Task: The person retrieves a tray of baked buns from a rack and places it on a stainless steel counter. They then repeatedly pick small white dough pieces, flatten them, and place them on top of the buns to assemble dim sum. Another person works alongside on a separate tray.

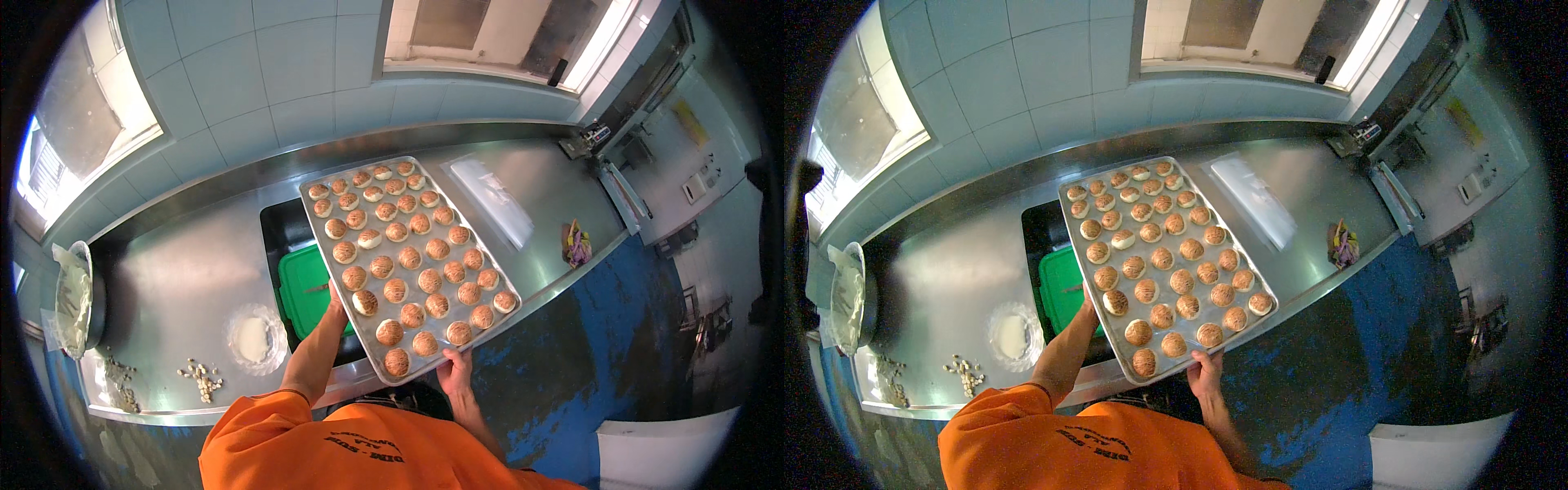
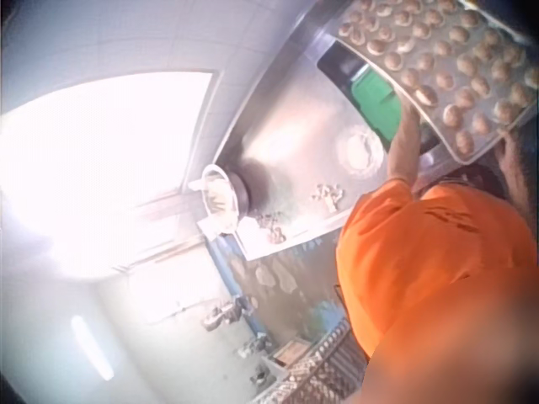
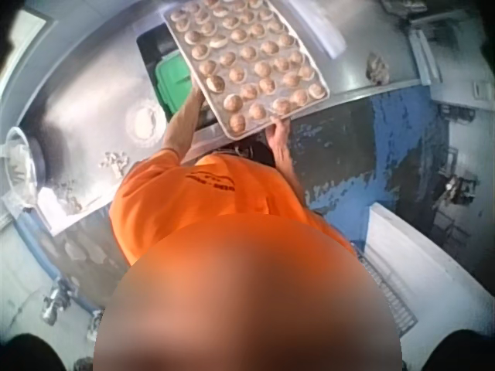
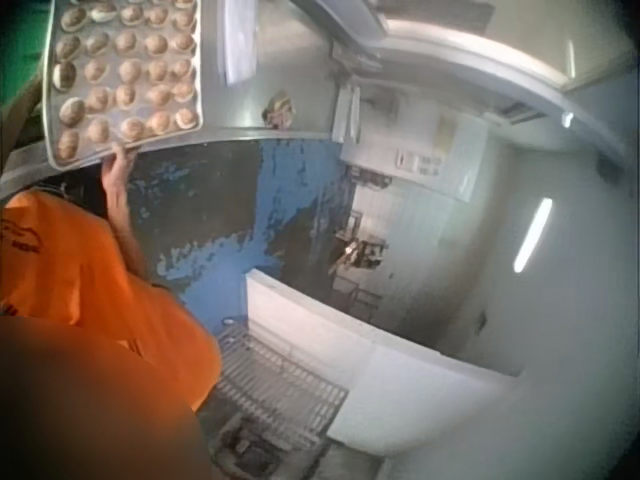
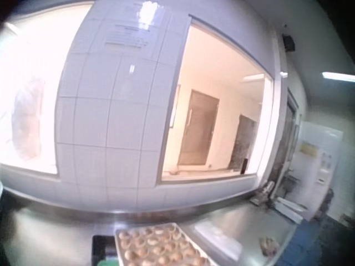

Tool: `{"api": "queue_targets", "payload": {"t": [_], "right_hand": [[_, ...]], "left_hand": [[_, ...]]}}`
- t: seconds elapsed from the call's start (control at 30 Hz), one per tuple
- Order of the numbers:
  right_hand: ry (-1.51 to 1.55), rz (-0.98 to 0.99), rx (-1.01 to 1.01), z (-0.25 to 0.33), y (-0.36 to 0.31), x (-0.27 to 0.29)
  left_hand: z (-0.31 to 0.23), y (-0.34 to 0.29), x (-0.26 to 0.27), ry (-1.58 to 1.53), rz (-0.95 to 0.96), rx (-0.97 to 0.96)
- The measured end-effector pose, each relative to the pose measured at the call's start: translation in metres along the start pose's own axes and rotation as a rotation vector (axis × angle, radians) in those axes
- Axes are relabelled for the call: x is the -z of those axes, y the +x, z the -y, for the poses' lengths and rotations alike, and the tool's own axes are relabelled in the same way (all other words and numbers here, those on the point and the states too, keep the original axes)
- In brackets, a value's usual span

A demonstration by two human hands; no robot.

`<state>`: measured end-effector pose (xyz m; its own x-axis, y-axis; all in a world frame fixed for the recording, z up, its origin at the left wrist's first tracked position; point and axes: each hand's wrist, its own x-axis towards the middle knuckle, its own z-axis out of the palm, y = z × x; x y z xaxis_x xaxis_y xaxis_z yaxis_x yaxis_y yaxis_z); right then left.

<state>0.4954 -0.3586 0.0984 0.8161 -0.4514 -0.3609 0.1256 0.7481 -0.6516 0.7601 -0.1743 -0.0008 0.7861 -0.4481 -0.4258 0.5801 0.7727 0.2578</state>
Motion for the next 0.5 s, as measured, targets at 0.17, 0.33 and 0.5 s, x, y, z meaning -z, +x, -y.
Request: {"api": "queue_targets", "payload": {"t": [0.17, 0.33, 0.5], "right_hand": [[-0.031, -0.013, -0.101, -0.020, 0.079, -0.029], [0.054, 0.083, -0.194, -0.033, 0.088, -0.018], [-0.243, -0.075, -0.362, -0.045, 0.072, 0.007]], "left_hand": [[-0.042, 0.070, -0.015, -0.003, 0.008, 0.033], [-0.044, 0.017, -0.017, -0.033, 0.063, 0.061], [-0.022, -0.118, 0.006, 0.202, -0.321, -0.067]]}}
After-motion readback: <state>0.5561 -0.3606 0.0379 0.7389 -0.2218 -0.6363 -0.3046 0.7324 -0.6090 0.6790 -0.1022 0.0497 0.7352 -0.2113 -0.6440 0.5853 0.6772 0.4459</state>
